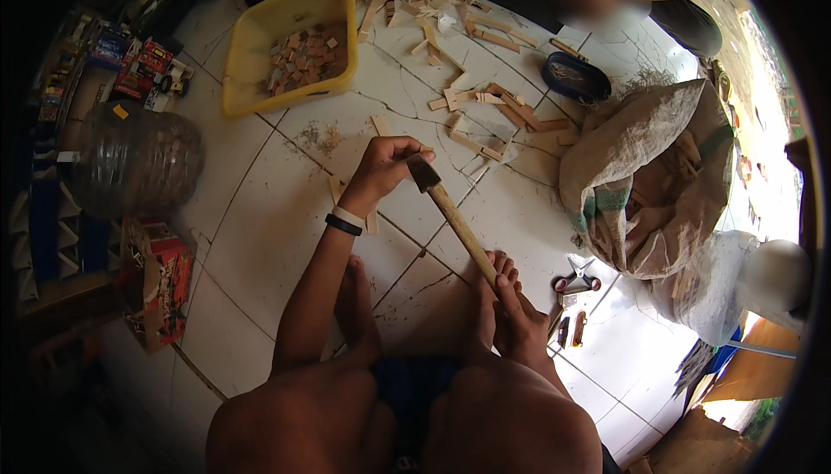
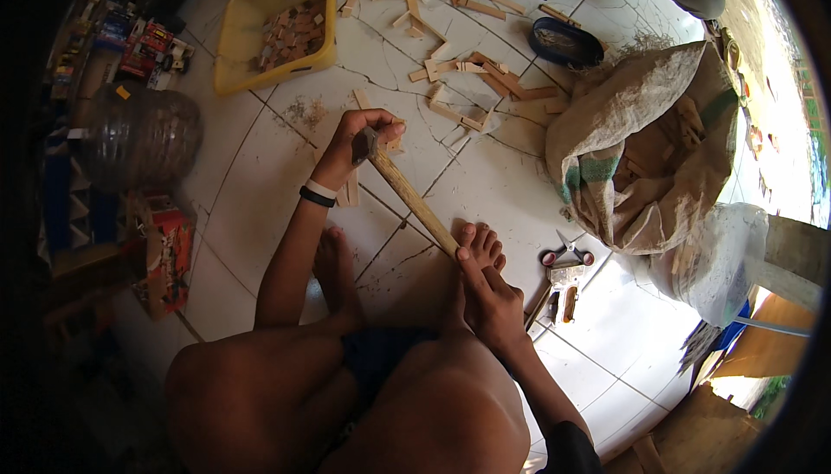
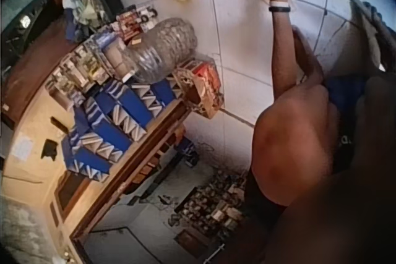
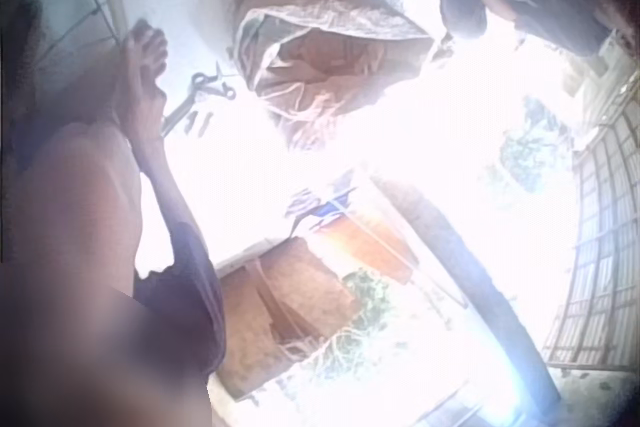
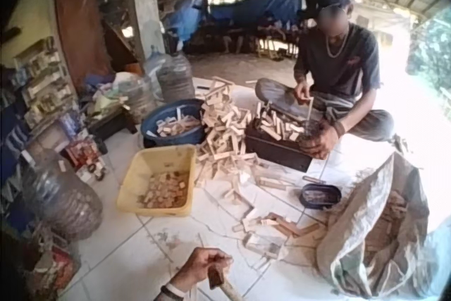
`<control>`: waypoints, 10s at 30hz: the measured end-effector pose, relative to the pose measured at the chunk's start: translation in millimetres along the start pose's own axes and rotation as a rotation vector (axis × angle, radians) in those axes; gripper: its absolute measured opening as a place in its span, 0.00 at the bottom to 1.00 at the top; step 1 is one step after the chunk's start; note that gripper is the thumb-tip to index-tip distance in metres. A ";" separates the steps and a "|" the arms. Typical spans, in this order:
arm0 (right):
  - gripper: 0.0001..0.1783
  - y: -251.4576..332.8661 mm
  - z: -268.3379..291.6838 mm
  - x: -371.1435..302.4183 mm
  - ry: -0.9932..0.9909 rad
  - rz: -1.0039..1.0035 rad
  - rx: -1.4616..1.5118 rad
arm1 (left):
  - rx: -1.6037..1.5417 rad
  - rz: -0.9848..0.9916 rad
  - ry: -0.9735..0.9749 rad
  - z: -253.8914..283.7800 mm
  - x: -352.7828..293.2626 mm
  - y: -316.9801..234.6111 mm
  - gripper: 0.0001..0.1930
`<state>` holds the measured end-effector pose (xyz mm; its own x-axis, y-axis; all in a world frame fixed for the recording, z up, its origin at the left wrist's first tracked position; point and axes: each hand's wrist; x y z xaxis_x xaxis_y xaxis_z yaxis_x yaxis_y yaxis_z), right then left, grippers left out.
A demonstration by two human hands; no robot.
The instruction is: The person sits on the floor and assembles small wooden pieces into a frame-like structure. They retrieve pieces from a sack, align them by hand, and use a hammer to tap nails into the joints. The person repeats this process for multiple pieces, occasionally adjusting the alignment before hammering.
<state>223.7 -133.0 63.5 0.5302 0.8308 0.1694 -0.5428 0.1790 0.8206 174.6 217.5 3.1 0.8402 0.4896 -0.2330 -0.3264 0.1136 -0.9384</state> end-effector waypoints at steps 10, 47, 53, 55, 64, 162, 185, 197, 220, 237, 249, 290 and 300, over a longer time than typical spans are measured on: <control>0.37 -2.1 -2.0 7.2 0.140 -0.247 -0.009 | 0.006 0.037 -0.008 -1.6 3.2 6.2 0.14; 0.27 -14.5 -15.3 93.9 0.014 -0.401 0.446 | -1.195 0.255 0.114 -18.2 -48.9 9.0 0.09; 0.13 -18.9 -72.2 133.8 -0.102 -0.536 0.917 | -1.179 0.308 0.049 -25.2 -57.2 15.8 0.11; 0.12 -20.7 -75.5 137.7 -0.117 -0.608 0.983 | -1.038 0.299 0.032 -18.7 -64.7 21.6 0.14; 0.10 -38.4 -74.8 182.5 0.016 -0.116 0.285 | 0.084 0.331 -0.271 4.4 -92.8 49.4 0.15; 0.11 -41.8 -90.8 158.4 -0.196 -0.097 0.413 | 0.220 -0.161 -0.521 -52.9 -57.1 -0.3 0.11; 0.09 -33.0 -94.1 157.4 -0.287 -0.048 0.349 | 0.438 -0.307 -0.697 -66.0 -55.8 -9.2 0.08; 0.10 -38.0 -102.4 157.7 -0.336 0.021 0.338 | 0.450 -0.332 -0.723 -69.5 -51.3 -4.2 0.09; 0.08 -33.3 -95.8 162.5 -0.282 0.026 0.264 | 0.417 -0.322 -0.721 -69.0 -50.7 -2.0 0.11; 0.07 -29.8 -96.8 160.7 -0.280 0.015 0.230 | 0.119 -0.225 -0.618 -61.8 -46.2 3.4 0.11; 0.07 -32.4 -101.3 160.3 -0.308 0.040 0.184 | -0.102 0.045 -0.078 -24.7 -2.0 -8.7 0.16; 0.13 -274.3 65.5 370.8 -0.182 -0.052 -0.488 | 0.011 0.035 -0.150 -26.0 -0.7 -4.4 0.18; 0.11 -238.5 64.3 366.1 -0.155 -0.158 -0.543 | 0.018 0.014 -0.151 -25.3 -1.2 -3.2 0.17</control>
<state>589.2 94.6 -35.1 0.6988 0.6926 0.1787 -0.6837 0.5732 0.4517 185.6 194.6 -0.2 0.7610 0.6160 -0.2036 -0.3465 0.1206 -0.9303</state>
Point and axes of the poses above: each hand's wrist, its own x-axis towards the middle knuckle, its own z-axis out of the back of the hand, y = z × x, and after that the axes turned 14 degrees about x, right-handed
